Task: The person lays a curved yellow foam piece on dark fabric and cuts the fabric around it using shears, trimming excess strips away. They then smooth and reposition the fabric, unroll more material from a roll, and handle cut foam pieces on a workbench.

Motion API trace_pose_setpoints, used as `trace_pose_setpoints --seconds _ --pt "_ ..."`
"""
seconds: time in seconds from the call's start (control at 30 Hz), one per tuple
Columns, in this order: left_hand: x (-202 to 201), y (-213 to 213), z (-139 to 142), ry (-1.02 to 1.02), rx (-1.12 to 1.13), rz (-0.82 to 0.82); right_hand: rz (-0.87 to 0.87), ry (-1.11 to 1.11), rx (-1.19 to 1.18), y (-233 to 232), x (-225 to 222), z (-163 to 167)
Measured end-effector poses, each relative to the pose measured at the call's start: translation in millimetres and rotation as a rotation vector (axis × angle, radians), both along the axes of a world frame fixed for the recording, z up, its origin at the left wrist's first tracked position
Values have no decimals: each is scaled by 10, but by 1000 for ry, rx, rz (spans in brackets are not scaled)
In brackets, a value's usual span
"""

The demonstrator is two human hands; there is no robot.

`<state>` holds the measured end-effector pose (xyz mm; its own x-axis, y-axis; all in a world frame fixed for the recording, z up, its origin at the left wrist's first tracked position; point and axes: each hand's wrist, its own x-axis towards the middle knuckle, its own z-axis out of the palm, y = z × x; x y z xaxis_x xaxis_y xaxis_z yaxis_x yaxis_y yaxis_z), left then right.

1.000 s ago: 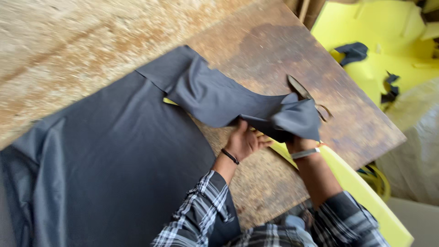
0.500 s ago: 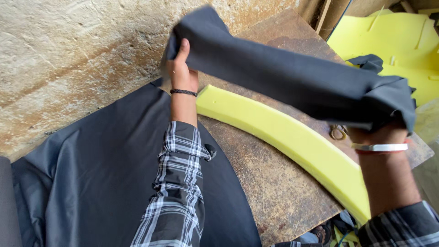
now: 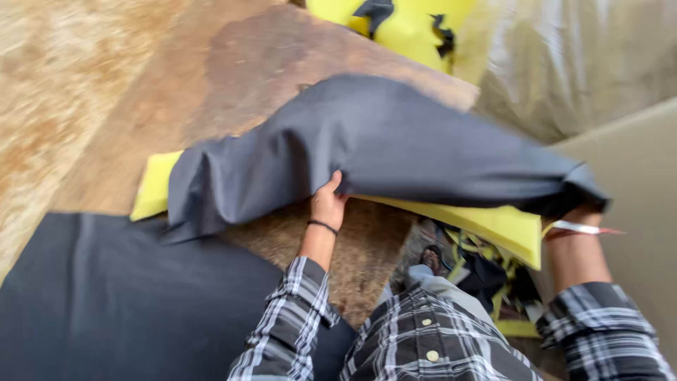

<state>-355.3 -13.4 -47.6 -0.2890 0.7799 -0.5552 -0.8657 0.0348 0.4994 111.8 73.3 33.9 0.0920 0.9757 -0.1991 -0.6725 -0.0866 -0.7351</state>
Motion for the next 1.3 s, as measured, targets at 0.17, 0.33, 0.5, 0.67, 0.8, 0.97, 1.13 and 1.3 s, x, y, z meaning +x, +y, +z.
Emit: trace_pose_setpoints --seconds 0.17,0.33,0.5,0.67,0.8,0.97,1.13,1.3 --pt "298 -408 -641 -87 -69 87 -232 -29 -361 -925 517 -516" --pt "637 -517 -694 27 -284 -115 -227 139 -447 -950 779 -428" --pt "1181 -370 -562 252 -515 -241 -207 -19 -416 -667 1034 -811" --pt "1211 119 -88 402 -301 -55 -192 -380 -175 -242 1088 -828" --pt "867 578 537 359 26 76 -325 -244 -11 51 1171 -362" --pt "549 378 814 524 -1 143 -243 -520 33 -286 1212 -190" --pt "606 -72 276 670 -305 -84 -128 -1115 -374 -748 1099 -640" --pt "655 -339 -156 562 -539 -221 -71 -1012 -515 -938 1093 -999"
